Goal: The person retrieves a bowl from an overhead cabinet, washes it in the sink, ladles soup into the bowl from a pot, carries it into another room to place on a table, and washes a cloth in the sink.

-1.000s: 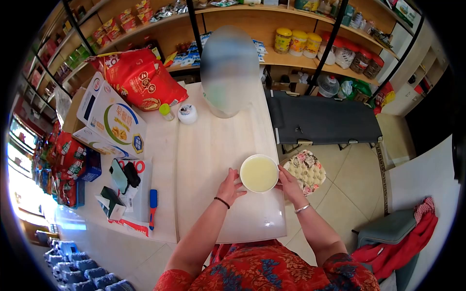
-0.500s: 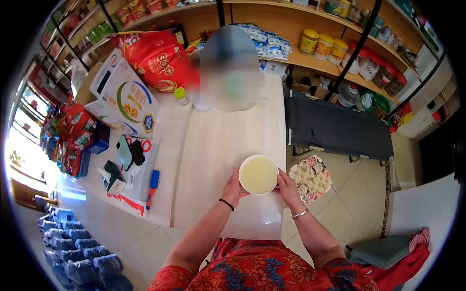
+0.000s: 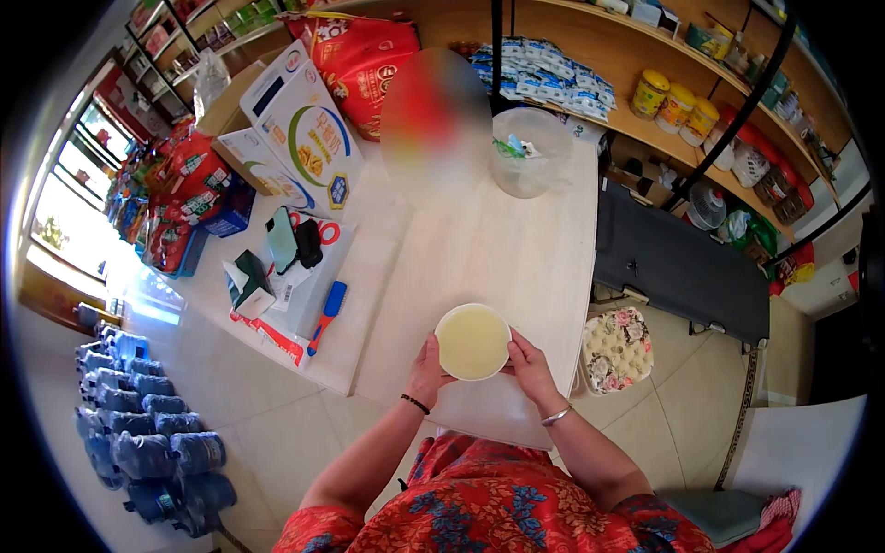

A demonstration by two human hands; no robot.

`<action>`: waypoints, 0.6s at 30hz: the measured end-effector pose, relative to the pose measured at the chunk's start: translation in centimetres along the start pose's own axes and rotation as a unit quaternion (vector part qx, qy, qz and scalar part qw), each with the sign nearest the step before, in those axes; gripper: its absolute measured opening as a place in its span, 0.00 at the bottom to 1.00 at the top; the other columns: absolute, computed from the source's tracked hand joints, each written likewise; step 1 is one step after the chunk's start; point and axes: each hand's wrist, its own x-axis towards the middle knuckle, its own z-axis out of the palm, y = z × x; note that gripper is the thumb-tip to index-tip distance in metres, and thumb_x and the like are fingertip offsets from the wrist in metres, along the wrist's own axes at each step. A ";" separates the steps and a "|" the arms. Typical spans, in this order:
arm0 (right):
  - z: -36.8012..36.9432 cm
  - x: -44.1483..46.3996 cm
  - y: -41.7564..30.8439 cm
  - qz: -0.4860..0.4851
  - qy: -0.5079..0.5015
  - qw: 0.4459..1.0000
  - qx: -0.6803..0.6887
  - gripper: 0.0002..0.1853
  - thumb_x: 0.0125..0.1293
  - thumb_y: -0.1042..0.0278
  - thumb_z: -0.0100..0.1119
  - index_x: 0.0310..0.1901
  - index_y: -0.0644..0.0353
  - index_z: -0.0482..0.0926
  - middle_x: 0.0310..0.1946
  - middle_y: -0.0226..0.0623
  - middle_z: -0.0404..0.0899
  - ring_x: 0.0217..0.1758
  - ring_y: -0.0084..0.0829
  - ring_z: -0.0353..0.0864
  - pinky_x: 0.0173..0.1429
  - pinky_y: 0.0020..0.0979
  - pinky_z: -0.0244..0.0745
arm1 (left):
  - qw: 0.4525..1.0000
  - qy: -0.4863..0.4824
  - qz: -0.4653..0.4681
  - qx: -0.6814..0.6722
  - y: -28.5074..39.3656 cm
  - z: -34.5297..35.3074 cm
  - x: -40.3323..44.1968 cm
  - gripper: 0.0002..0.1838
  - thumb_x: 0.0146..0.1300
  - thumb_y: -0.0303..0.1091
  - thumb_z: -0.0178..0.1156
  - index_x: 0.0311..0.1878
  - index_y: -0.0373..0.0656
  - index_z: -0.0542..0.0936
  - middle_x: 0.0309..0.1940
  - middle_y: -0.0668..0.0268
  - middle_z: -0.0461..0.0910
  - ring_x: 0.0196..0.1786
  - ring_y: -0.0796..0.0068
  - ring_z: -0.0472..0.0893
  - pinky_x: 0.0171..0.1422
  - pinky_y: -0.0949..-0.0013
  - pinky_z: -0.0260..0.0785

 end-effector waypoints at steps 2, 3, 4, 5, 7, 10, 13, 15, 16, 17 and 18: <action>1.3 0.3 0.8 0.002 -0.026 1.000 -0.011 0.21 0.70 0.65 0.42 0.63 0.57 0.61 0.48 0.36 0.74 0.47 0.27 0.76 0.46 0.28 0.78 | 1.000 0.018 0.008 -0.008 0.1 -1.2 -0.9 0.38 0.63 0.64 0.35 0.64 0.41 0.57 0.57 0.56 0.68 0.56 0.62 0.73 0.52 0.61 0.72; 2.0 0.4 1.1 0.004 -0.029 0.999 -0.012 0.21 0.70 0.65 0.42 0.63 0.57 0.61 0.48 0.36 0.74 0.47 0.27 0.76 0.46 0.28 0.78 | 0.999 0.035 0.017 -0.014 0.2 -1.8 -1.4 0.37 0.64 0.64 0.35 0.64 0.41 0.58 0.57 0.56 0.68 0.56 0.63 0.72 0.51 0.61 0.72; 2.7 0.5 1.3 0.006 -0.042 0.999 -0.016 0.21 0.70 0.65 0.42 0.63 0.57 0.61 0.48 0.36 0.74 0.47 0.26 0.76 0.46 0.28 0.78 | 0.999 0.038 0.018 -0.017 0.2 -2.5 -1.8 0.37 0.64 0.64 0.35 0.64 0.41 0.58 0.57 0.56 0.68 0.56 0.63 0.72 0.51 0.61 0.72; 3.4 0.7 1.3 0.007 -0.055 0.998 -0.021 0.21 0.70 0.65 0.42 0.63 0.57 0.62 0.47 0.37 0.75 0.46 0.26 0.76 0.46 0.28 0.79 | 0.999 0.042 0.024 -0.021 0.2 -3.2 -2.1 0.37 0.64 0.64 0.35 0.63 0.41 0.58 0.57 0.57 0.68 0.56 0.63 0.72 0.51 0.61 0.72; 4.7 0.6 1.3 0.015 -0.066 0.997 -0.029 0.21 0.70 0.65 0.42 0.62 0.57 0.62 0.47 0.37 0.75 0.46 0.26 0.76 0.46 0.28 0.79 | 0.998 0.047 0.032 -0.026 0.1 -4.5 -2.6 0.37 0.64 0.63 0.35 0.63 0.40 0.59 0.57 0.57 0.68 0.57 0.63 0.72 0.51 0.61 0.72; 6.4 0.6 1.7 0.027 -0.085 0.995 -0.036 0.20 0.70 0.66 0.42 0.62 0.58 0.63 0.47 0.38 0.75 0.45 0.26 0.77 0.46 0.28 0.79 | 0.997 0.056 0.033 -0.048 -0.4 -6.3 -3.2 0.36 0.64 0.63 0.35 0.63 0.42 0.60 0.57 0.59 0.67 0.57 0.64 0.71 0.51 0.61 0.72; 7.7 0.8 2.6 0.029 -0.101 0.994 -0.038 0.20 0.70 0.66 0.42 0.62 0.58 0.63 0.47 0.39 0.75 0.44 0.26 0.77 0.46 0.28 0.78 | 0.994 0.073 0.041 -0.068 -0.7 -7.7 -3.9 0.35 0.64 0.63 0.36 0.63 0.44 0.61 0.58 0.61 0.67 0.58 0.65 0.71 0.51 0.59 0.71; 8.3 0.9 3.3 0.024 -0.101 0.994 -0.041 0.20 0.70 0.66 0.42 0.62 0.58 0.63 0.47 0.39 0.75 0.44 0.27 0.77 0.46 0.28 0.78 | 0.993 0.082 0.024 -0.082 -1.0 -8.6 -4.2 0.34 0.65 0.62 0.36 0.64 0.45 0.60 0.57 0.60 0.68 0.55 0.65 0.73 0.46 0.64 0.74; 8.6 0.9 3.6 0.018 -0.111 0.993 -0.044 0.20 0.69 0.66 0.42 0.62 0.58 0.63 0.47 0.40 0.75 0.44 0.27 0.77 0.46 0.28 0.78 | 0.994 0.075 0.025 -0.081 -1.1 -9.0 -4.4 0.34 0.65 0.62 0.36 0.64 0.45 0.60 0.57 0.60 0.68 0.55 0.65 0.73 0.46 0.64 0.74; 8.9 0.9 3.7 0.011 -0.121 0.991 -0.046 0.20 0.69 0.65 0.42 0.62 0.59 0.63 0.47 0.40 0.74 0.44 0.27 0.77 0.46 0.28 0.78 | 0.993 0.079 0.021 -0.090 -1.1 -9.4 -4.6 0.34 0.65 0.62 0.36 0.63 0.45 0.61 0.57 0.60 0.68 0.55 0.65 0.73 0.46 0.63 0.74; 9.3 0.6 3.1 0.025 -0.117 0.990 -0.075 0.20 0.69 0.65 0.42 0.61 0.59 0.63 0.48 0.40 0.74 0.44 0.27 0.77 0.46 0.28 0.78 | 0.991 0.082 0.018 -0.100 -1.2 -9.7 -4.9 0.34 0.65 0.62 0.36 0.62 0.45 0.61 0.56 0.60 0.69 0.55 0.65 0.73 0.46 0.63 0.74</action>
